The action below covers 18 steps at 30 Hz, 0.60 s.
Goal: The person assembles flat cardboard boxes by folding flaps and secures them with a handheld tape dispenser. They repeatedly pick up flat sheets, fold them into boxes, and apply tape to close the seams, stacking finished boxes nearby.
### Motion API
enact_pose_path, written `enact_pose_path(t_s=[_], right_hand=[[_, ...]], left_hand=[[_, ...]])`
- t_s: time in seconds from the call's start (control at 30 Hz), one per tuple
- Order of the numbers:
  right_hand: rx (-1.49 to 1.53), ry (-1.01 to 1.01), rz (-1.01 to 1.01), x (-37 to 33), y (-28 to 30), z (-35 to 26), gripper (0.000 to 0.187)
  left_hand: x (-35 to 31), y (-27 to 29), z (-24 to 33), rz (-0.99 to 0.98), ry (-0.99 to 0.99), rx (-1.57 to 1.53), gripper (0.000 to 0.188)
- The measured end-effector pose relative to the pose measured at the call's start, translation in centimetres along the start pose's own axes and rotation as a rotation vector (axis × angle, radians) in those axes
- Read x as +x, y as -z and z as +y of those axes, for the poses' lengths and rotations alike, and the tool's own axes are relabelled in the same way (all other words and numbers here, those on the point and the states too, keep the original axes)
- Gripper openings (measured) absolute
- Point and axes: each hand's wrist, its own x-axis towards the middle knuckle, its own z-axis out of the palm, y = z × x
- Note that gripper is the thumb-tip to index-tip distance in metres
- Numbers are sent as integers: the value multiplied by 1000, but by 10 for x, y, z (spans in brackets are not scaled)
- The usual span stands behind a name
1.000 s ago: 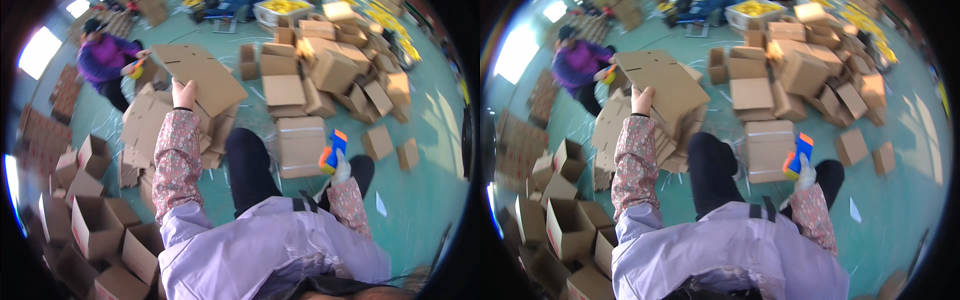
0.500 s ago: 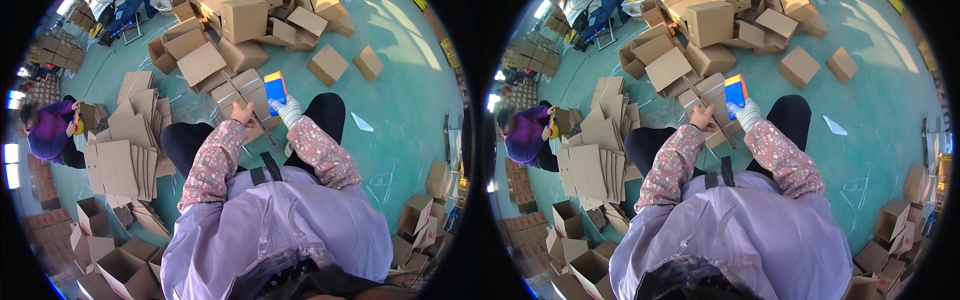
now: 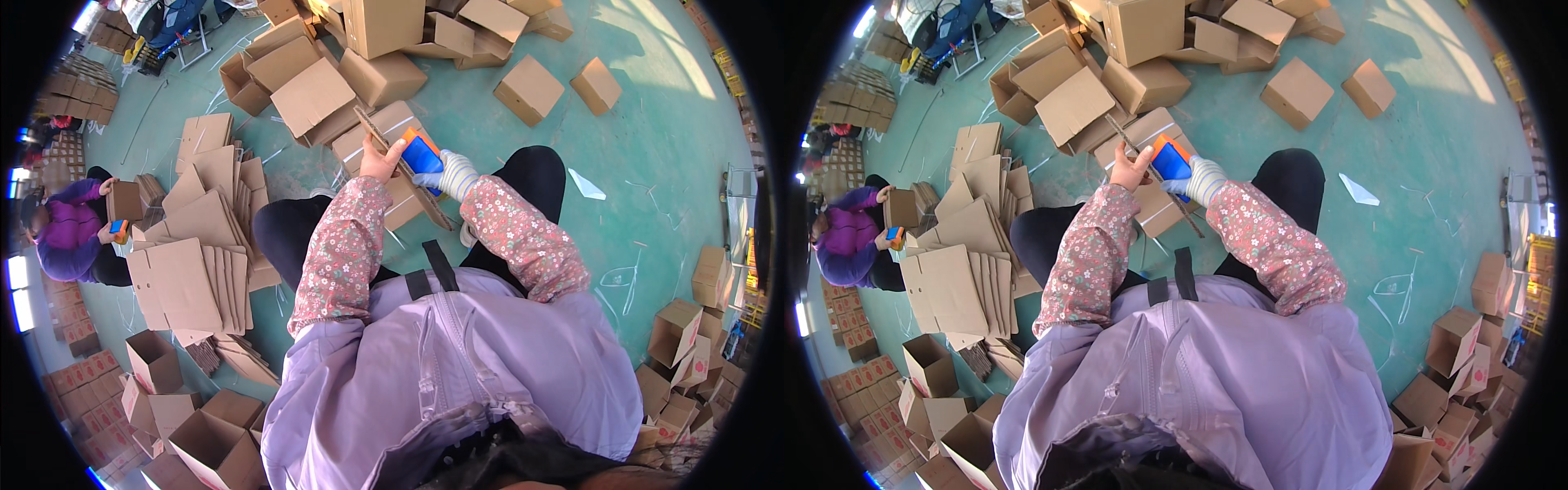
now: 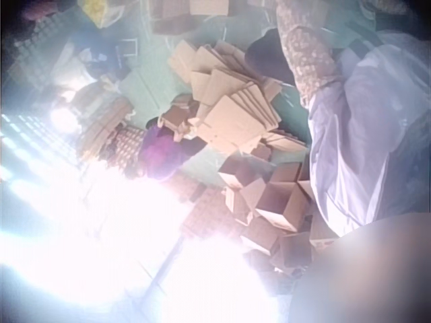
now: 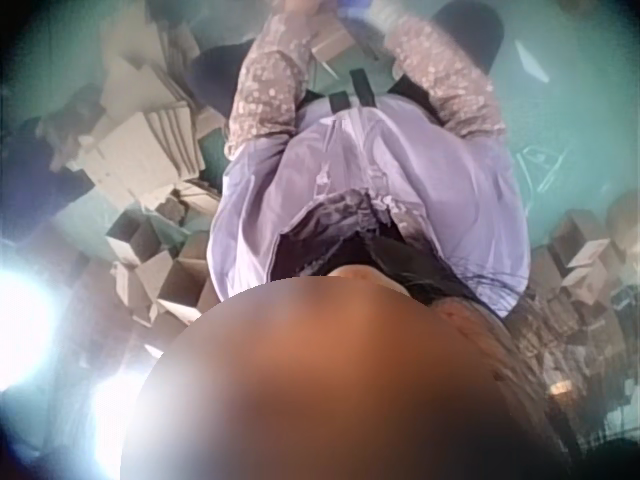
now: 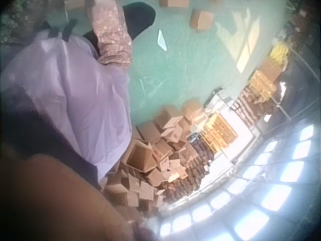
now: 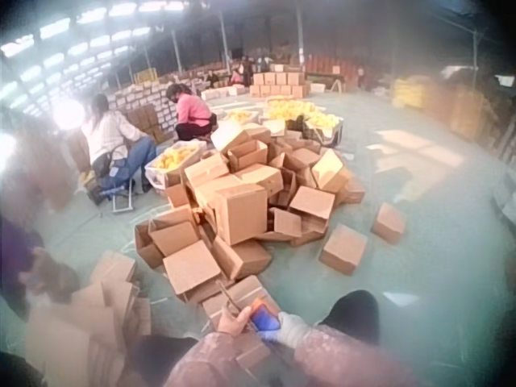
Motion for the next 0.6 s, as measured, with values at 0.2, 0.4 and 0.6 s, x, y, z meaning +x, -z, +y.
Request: enact_pose_path(t_s=[0.2, 0.4, 0.6], right_hand=[[-146, -20, 7, -4, 14, -17, 73], [-305, -36, 39, -15, 15, -47, 64], [-330, -82, 217, 16, 57, -59, 53]], left_hand=[[18, 5, -27, -64, -149, 35, 102], [10, 18, -34, -22, -407, -20, 83], [-28, 36, -9, 18, -387, 618, 67]])
